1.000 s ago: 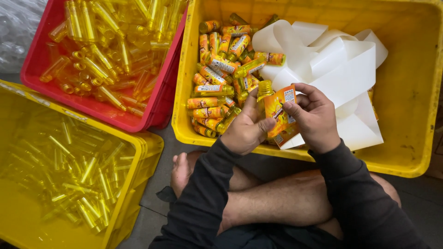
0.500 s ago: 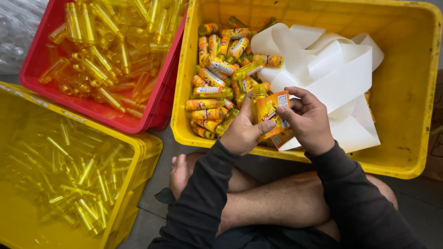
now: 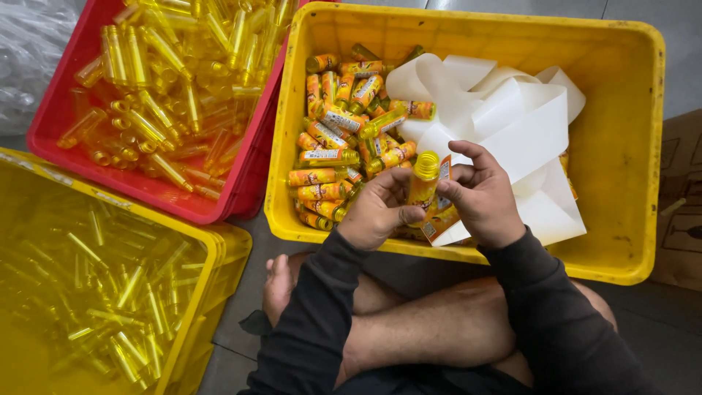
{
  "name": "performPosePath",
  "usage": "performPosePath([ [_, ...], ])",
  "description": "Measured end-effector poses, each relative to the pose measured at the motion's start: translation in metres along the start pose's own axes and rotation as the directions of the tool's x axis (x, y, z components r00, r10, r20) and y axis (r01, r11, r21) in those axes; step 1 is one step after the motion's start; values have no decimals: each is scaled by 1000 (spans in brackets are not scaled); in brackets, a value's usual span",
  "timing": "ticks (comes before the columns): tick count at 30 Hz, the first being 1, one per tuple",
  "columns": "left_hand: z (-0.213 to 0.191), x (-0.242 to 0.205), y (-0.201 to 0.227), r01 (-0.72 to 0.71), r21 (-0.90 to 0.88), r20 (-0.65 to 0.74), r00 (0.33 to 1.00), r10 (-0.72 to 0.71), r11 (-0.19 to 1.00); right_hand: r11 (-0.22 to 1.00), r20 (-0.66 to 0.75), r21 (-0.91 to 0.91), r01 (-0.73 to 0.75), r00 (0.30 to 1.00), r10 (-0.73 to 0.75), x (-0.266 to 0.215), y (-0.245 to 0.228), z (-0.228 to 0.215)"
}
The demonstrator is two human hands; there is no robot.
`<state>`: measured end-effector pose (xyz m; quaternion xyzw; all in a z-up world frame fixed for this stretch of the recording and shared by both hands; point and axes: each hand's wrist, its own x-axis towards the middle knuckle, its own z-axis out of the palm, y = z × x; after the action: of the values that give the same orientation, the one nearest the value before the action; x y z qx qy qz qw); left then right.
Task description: The person sits on the floor and applies labels to small yellow plastic bottles. They pick up a bottle, wrap a label around it, and place it into a yellow bin. The person also handles rolls of labels and white paper sheets during the process.
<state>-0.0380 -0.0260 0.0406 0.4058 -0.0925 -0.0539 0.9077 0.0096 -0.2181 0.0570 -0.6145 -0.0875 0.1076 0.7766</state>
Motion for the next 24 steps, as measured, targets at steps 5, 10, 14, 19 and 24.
performPosePath([
  [5,0,-2,-11,24,7,-30,999,-24,1000,999,-6,39,0,1000,0,-1,2,2],
  [10,1,-2,-13,41,-18,-38,998,-42,999,996,-15,90,-10,1000,11,-2,0,8],
  [14,-2,2,-9,64,92,-65,996,-58,994,992,-17,126,-19,1000,21,-1,1,10],
  [19,-10,2,-7,63,216,-34,998,-57,974,1000,-1,26,11,1000,-11,4,9,5],
  [24,3,4,-1,-15,195,-60,998,27,981,998,-9,-47,-30,1000,29,0,20,4],
])
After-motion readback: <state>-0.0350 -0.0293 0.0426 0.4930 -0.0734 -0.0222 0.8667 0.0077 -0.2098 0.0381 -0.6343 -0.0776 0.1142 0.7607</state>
